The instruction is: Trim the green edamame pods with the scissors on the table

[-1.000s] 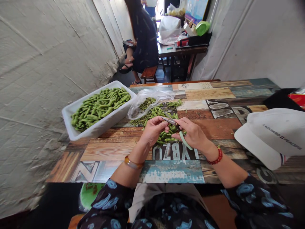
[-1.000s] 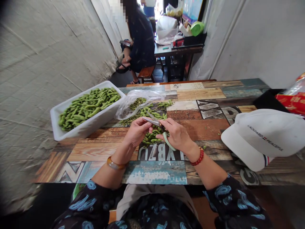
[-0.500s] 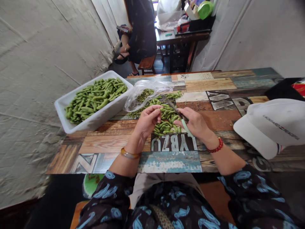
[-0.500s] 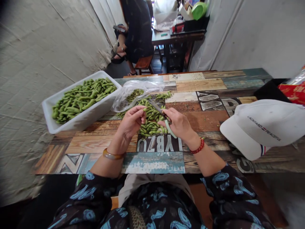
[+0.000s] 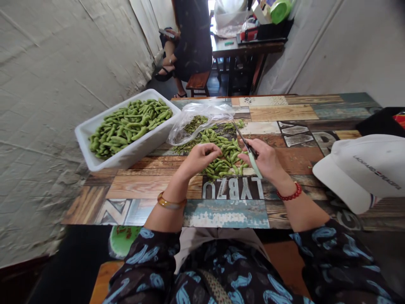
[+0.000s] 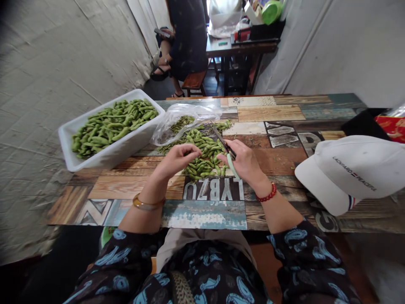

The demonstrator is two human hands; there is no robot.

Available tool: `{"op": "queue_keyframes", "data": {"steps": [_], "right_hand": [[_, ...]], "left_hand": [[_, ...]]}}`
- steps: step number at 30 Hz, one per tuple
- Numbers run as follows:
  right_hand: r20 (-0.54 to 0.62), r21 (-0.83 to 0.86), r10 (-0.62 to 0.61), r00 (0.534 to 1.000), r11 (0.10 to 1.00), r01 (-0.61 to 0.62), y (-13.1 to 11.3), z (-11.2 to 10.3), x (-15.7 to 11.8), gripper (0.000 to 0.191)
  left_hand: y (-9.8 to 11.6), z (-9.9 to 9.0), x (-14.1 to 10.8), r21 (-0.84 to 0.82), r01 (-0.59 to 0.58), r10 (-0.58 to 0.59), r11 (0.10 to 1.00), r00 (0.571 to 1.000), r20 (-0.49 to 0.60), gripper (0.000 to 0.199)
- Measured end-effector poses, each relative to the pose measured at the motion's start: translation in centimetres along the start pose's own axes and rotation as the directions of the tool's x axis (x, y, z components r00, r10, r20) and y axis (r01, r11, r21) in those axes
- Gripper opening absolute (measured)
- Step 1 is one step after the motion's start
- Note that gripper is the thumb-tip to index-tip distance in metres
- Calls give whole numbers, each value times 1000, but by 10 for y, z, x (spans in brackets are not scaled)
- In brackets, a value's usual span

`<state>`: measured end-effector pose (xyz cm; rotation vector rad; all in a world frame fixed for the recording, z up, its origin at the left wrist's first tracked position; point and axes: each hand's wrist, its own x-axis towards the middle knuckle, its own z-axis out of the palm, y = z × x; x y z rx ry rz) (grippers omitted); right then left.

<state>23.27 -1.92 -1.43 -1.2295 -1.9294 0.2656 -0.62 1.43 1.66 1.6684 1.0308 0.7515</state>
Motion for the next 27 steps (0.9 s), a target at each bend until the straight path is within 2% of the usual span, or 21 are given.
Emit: {"op": "queue_keyframes", "data": {"steps": [2, 4, 7, 10, 12, 14, 16, 18, 20, 22, 27], "right_hand": [[3, -5, -2, 1000, 1000, 2, 0, -1, 0, 46], [13, -9, 0, 1000, 1000, 0, 1, -1, 0, 46], [26, -6, 1, 1000, 1000, -1, 2, -1, 0, 47], [36, 6, -2, 999, 1000, 2, 3, 1, -1, 47], [36, 12, -4, 999, 1000, 4, 3, 2, -1, 46], [28, 18, -11, 1000, 1000, 11, 2, 2, -1, 45], [23, 22, -25, 999, 999, 24, 1, 2, -1, 45], [32, 25, -46, 998, 999, 45, -1, 2, -1, 45], [59, 30, -71, 996, 997, 69, -3, 2, -2, 46], [99, 43, -84, 991, 996, 81, -6, 2, -3, 47], [201, 89, -73, 977, 994, 56, -12, 2, -5, 52]], "left_hand": [[-3, -1, 0, 354, -90, 77, 931, 996, 52, 9], [-7, -1, 0, 571, -123, 72, 812, 991, 111, 10], [-11, 0, 0, 718, -147, 22, 681, 983, 180, 13], [-15, 2, 0, 743, -155, 17, 651, 982, 190, 12], [-16, 3, 2, 695, -132, 53, 707, 990, 134, 8], [-14, 4, 3, 571, -101, 97, 815, 995, 37, 2], [-10, 5, 4, 359, -79, 105, 930, 993, -53, 6], [-5, 7, 3, 112, -68, 79, 991, 991, -105, 13], [0, 8, 1, -92, -57, 44, 994, 990, -131, 17], [2, 10, 0, -220, -47, 14, 974, 988, -151, 19], [-1, 14, 0, -332, -49, -16, 942, 982, -189, 21]]}}
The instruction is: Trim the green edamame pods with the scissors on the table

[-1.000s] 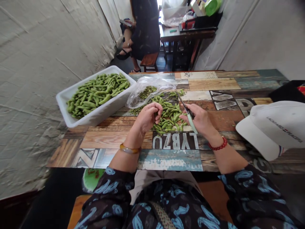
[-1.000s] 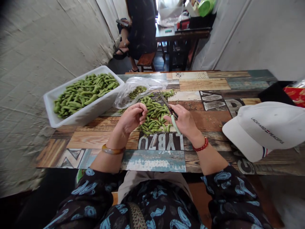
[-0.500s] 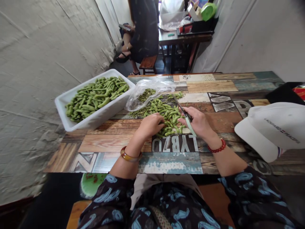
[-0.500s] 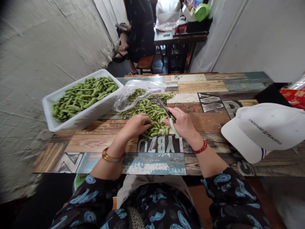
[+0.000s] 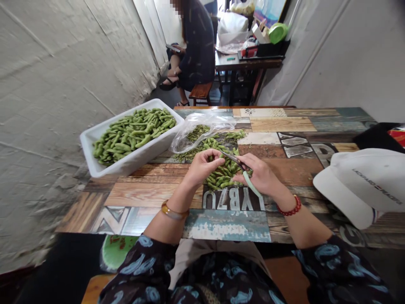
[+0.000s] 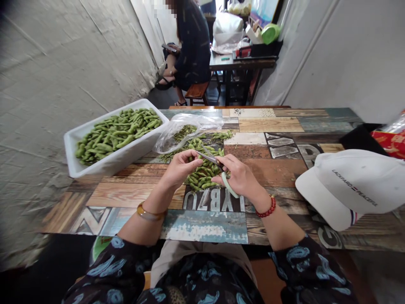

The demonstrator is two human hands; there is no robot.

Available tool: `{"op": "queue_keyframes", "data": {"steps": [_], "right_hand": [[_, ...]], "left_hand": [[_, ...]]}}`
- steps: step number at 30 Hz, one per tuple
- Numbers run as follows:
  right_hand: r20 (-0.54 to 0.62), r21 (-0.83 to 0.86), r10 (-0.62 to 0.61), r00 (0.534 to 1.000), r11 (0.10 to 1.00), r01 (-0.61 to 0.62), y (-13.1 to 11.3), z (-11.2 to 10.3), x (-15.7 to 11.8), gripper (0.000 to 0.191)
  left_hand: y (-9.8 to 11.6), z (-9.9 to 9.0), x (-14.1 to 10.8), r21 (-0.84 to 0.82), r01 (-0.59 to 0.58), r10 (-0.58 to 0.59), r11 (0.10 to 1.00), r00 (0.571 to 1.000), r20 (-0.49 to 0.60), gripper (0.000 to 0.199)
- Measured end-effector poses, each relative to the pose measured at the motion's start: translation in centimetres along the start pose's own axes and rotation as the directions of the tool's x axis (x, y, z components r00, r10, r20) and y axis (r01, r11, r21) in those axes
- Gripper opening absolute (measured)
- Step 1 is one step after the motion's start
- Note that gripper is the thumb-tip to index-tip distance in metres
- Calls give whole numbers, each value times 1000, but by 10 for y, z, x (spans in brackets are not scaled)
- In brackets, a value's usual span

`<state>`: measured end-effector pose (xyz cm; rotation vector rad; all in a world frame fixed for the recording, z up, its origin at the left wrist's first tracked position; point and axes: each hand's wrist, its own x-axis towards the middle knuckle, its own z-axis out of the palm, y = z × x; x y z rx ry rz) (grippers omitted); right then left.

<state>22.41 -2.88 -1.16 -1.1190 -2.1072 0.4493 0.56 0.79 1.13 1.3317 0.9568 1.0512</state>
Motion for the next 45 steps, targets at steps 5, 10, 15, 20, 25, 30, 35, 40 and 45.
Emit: {"op": "queue_keyframes", "data": {"steps": [5, 10, 15, 20, 25, 30, 35, 40, 45], "right_hand": [[55, 9, 13, 998, 1000, -13, -6, 1, 0, 56], [57, -5, 26, 998, 1000, -26, -7, 5, -1, 56], [46, -11, -12, 999, 1000, 12, -6, 6, -1, 46], [51, -40, -32, 998, 999, 34, -6, 3, 0, 41], [38, -55, -28, 999, 998, 30, -2, 2, 0, 39], [-90, -74, -8, 996, 997, 2, 3, 2, 1, 45], [-97, -65, -8, 995, 998, 2, 0, 2, 0, 52], [-35, -56, -31, 999, 998, 29, -4, 4, -1, 54], [-28, -60, -42, 999, 997, 41, -7, 3, 0, 52]], "left_hand": [[-6, 2, 0, 66, -16, 15, 998, 1000, 23, 21], [-6, 6, -2, 50, -8, 4, 999, 997, 79, 23], [-8, 8, -2, -29, 32, -29, 999, 996, 80, 24], [-11, 7, -1, -63, 34, -30, 997, 997, 68, 26], [-6, 5, 0, -85, 62, -61, 994, 998, 13, 27], [1, 4, 0, -304, 156, -174, 940, 984, -32, 31], [2, 3, 1, -422, 190, -213, 886, 977, -7, 39], [1, 6, 0, -413, 184, -197, 892, 980, 12, 40], [-1, 11, -2, -368, 200, -203, 908, 979, 33, 37]]}}
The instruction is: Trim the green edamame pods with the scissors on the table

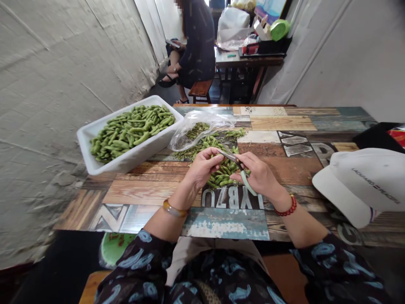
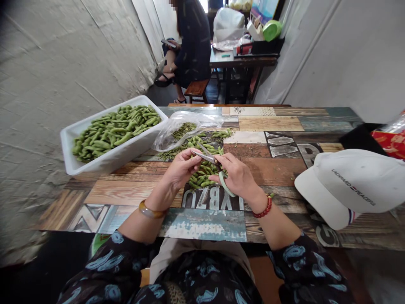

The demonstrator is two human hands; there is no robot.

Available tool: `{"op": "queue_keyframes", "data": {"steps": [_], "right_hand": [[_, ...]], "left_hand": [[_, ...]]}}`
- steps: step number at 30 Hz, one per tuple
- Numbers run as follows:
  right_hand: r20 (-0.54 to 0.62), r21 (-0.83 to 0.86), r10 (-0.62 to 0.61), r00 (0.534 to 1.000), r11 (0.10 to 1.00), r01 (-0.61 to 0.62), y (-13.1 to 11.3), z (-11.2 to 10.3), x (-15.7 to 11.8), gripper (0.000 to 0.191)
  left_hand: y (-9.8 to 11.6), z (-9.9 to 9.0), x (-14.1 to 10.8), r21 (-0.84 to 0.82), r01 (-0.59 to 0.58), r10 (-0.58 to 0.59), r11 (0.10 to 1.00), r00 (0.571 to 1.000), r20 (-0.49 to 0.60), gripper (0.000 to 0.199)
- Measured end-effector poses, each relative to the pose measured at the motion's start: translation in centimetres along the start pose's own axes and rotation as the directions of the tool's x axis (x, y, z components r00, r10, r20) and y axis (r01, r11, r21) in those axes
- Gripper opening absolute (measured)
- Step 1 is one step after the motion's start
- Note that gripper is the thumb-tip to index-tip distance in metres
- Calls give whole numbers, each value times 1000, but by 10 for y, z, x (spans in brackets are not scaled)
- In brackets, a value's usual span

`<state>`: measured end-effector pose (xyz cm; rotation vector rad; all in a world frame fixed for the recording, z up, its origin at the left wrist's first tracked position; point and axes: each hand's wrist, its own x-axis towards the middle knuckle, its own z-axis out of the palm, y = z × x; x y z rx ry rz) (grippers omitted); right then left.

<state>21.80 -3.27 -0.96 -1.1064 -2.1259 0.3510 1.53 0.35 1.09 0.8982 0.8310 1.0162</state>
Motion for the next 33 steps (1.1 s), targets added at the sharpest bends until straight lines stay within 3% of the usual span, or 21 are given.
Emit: {"op": "queue_keyframes", "data": {"steps": [24, 33], "right_hand": [[-10, -8, -8, 1000, 1000, 8, 1, 2, -1, 43], [-134, -55, 68, 989, 996, -76, 13, 5, -1, 43]], "left_hand": [[-3, -3, 2, -15, -3, 3, 1000, 1000, 10, 36], [10, -11, 5, -171, -44, 45, 984, 999, 3, 23]]}}
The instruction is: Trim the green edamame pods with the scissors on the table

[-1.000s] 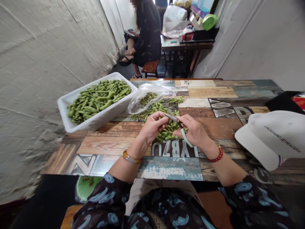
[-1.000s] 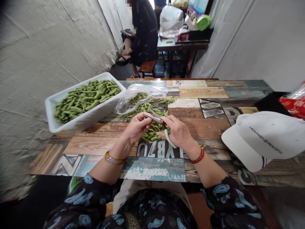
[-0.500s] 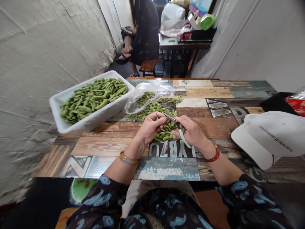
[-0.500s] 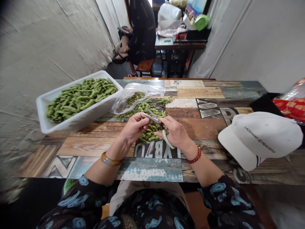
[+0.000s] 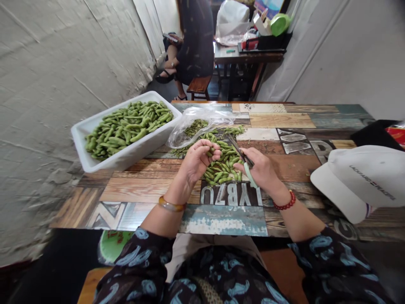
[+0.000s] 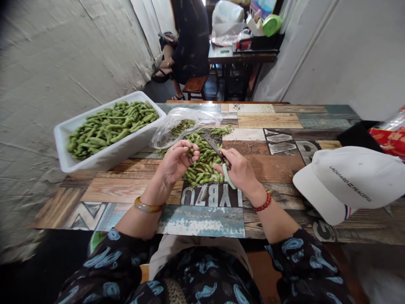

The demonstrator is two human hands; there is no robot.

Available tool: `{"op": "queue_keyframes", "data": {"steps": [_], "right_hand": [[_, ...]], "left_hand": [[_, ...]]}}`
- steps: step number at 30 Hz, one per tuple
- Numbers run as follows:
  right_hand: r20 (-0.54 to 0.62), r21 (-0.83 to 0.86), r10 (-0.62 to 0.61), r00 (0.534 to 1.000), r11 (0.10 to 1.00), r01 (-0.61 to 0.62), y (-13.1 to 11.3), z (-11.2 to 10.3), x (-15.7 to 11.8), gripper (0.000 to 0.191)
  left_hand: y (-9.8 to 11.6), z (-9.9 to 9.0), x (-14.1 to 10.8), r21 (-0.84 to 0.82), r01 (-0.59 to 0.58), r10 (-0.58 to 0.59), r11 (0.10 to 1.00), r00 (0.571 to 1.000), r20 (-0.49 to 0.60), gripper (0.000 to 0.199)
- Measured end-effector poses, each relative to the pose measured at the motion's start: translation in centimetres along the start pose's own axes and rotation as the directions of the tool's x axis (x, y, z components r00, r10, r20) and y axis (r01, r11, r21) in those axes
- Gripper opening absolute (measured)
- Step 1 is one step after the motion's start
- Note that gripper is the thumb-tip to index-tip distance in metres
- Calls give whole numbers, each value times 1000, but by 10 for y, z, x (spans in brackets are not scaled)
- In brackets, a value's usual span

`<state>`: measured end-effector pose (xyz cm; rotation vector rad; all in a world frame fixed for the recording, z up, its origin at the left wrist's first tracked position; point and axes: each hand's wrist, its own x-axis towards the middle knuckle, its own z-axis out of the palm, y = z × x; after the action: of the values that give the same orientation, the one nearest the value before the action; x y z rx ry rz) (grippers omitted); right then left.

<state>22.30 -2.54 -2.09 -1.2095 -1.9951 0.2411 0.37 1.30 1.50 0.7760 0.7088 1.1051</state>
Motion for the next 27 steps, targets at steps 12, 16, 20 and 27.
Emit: {"op": "queue_keyframes", "data": {"steps": [12, 16, 20, 27], "right_hand": [[-22, -5, 12, 1000, 1000, -12, -1, 2, 1, 53], [-34, 15, -22, 999, 1000, 22, -3, 7, 2, 47], [-58, 26, -2, 998, 1000, 4, 0, 15, 2, 46], [-128, 28, 54, 990, 998, -50, 8, 29, 0, 43]], "left_hand": [[-12, -4, -3, 842, -265, -10, 469, 952, 304, 18], [-13, -4, -6, 941, -334, -143, 51, 930, 338, 17], [-13, -3, -11, 923, -355, -161, -149, 929, 332, 19], [-25, 0, -7, 946, -308, 3, 97, 951, 309, 15]]}}
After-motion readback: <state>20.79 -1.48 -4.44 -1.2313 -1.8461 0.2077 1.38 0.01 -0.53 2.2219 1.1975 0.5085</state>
